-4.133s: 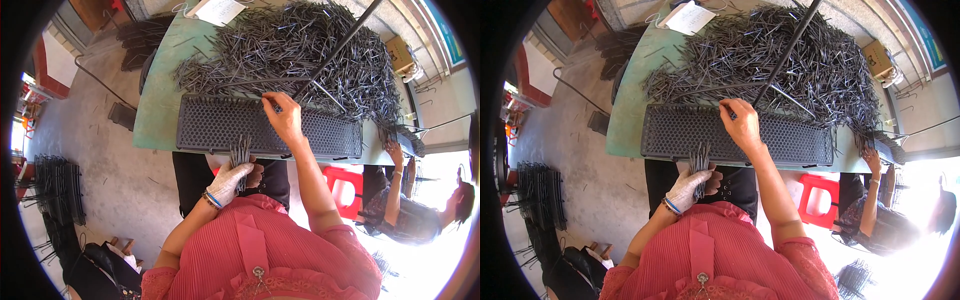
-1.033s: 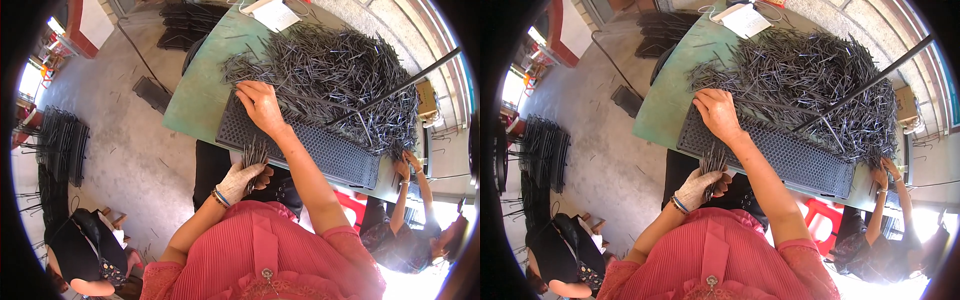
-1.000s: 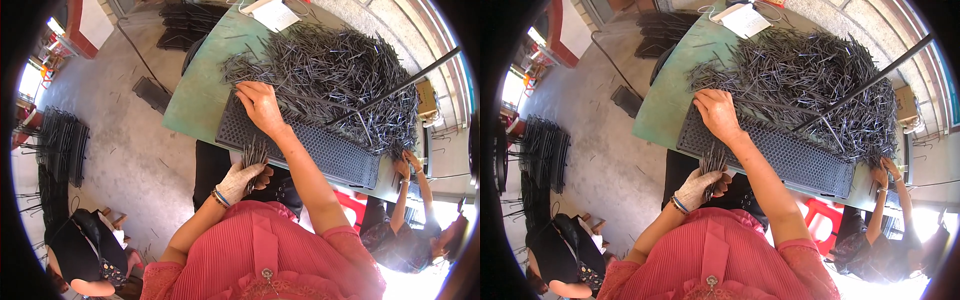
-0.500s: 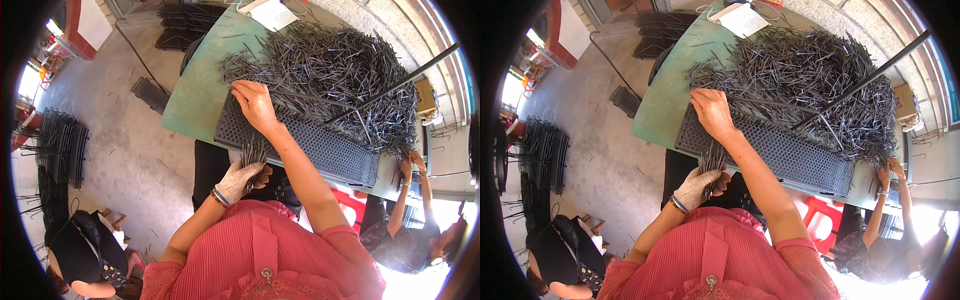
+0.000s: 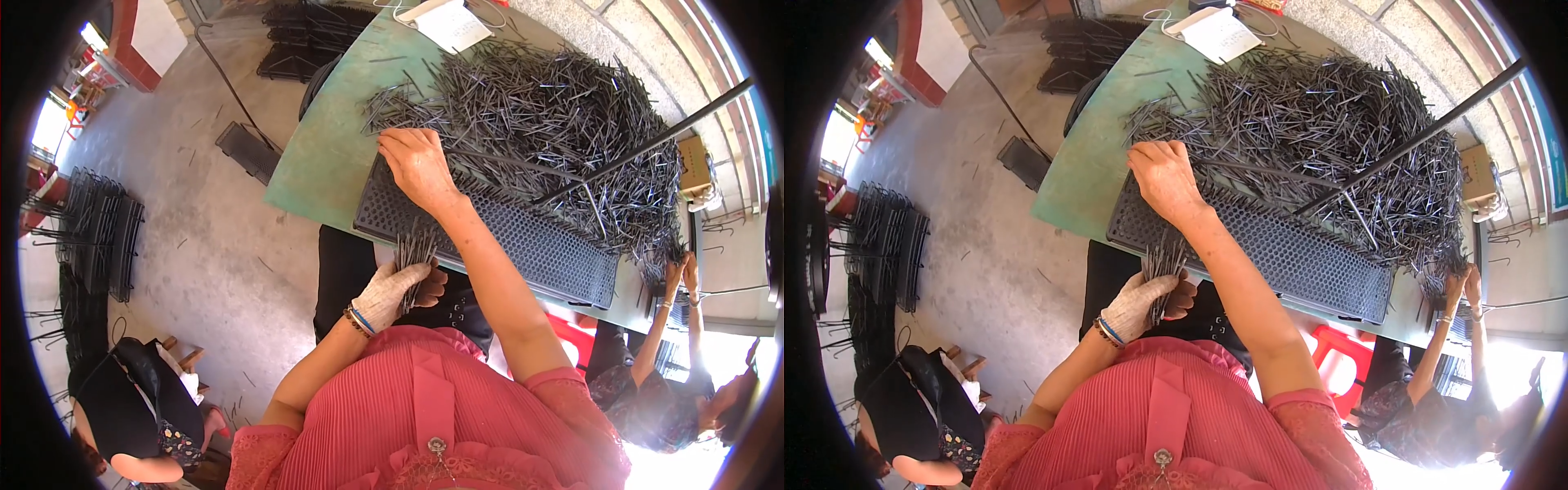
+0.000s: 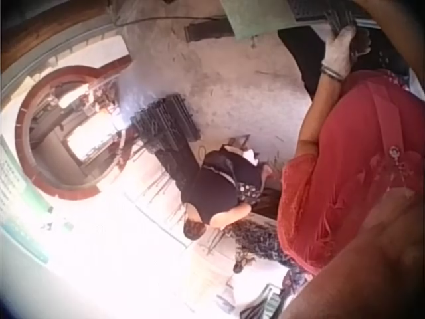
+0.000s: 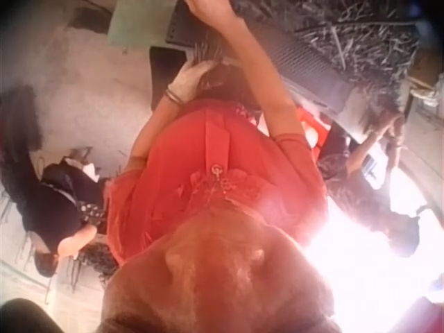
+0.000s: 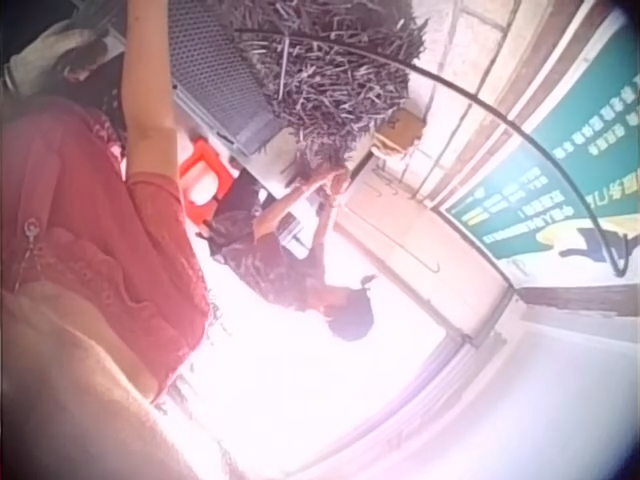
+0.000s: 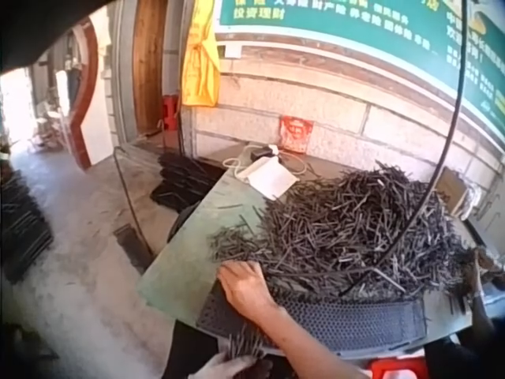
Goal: Inserting thin metal rods into a perforated component.
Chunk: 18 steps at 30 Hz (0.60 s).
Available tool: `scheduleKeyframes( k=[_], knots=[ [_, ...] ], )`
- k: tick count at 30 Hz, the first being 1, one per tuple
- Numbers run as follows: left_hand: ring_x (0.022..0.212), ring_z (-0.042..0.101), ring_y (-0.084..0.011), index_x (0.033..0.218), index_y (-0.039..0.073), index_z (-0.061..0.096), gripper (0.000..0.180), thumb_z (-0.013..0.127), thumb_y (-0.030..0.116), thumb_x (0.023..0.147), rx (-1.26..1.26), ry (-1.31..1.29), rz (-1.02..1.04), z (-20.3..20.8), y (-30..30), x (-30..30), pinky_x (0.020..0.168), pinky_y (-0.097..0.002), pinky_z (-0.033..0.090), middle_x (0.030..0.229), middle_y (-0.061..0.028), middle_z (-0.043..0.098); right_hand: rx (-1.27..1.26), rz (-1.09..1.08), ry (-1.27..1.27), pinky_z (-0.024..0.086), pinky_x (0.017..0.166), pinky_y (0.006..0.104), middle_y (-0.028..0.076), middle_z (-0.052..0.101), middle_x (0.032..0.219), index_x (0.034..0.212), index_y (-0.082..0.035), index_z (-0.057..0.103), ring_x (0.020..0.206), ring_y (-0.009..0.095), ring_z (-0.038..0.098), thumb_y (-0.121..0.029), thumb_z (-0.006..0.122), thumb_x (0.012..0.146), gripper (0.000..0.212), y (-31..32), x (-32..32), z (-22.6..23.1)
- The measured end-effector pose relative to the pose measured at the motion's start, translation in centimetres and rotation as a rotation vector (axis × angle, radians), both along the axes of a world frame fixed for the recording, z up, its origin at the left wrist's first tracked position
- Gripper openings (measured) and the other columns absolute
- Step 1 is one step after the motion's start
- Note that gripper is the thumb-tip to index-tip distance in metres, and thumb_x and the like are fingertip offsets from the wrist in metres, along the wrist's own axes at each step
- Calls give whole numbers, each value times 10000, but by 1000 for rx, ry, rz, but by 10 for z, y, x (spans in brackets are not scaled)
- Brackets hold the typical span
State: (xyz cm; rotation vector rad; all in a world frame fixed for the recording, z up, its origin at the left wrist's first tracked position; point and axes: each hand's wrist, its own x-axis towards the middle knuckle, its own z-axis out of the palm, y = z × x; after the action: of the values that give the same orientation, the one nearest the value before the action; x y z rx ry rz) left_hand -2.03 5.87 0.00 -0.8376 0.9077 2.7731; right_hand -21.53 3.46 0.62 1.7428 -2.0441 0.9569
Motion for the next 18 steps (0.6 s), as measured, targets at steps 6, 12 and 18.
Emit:
scheduleKeyframes(
  k=[6, 12, 18],
  knots=[
    [792, 674, -190, 1199, 26, 544, 328, 590, 241, 955, 27, 55, 41, -4, -2, -1, 688, -308, 572, 979, -114, 684, -179, -57, -66, 460, 825, 387, 101, 681, 973, 956, -3, 683, 918, 293, 630, -82, 654, 851, 134, 18, -7, 8],
    [757, 671, -171, 1221, 29, 548, 317, 569, 219, 968, -35, 124, 183, -5, -8, -4, 660, -291, 561, 959, -107, 687, 232, -54, -819, 505, 655, 289, 112, 703, 834, 986, 35, 702, 721, 134, 629, -259, 696, 894, 308, 71, 24, 28],
    [762, 669, -162, 1203, 29, 563, 315, 605, 210, 949, -79, 109, 145, 3, -5, -9, 655, -277, 555, 966, -101, 687, 280, -32, -1226, 473, 609, 238, 35, 694, 798, 932, 34, 717, 714, 66, 588, -184, 695, 881, 225, 87, 19, 16]
  ],
)
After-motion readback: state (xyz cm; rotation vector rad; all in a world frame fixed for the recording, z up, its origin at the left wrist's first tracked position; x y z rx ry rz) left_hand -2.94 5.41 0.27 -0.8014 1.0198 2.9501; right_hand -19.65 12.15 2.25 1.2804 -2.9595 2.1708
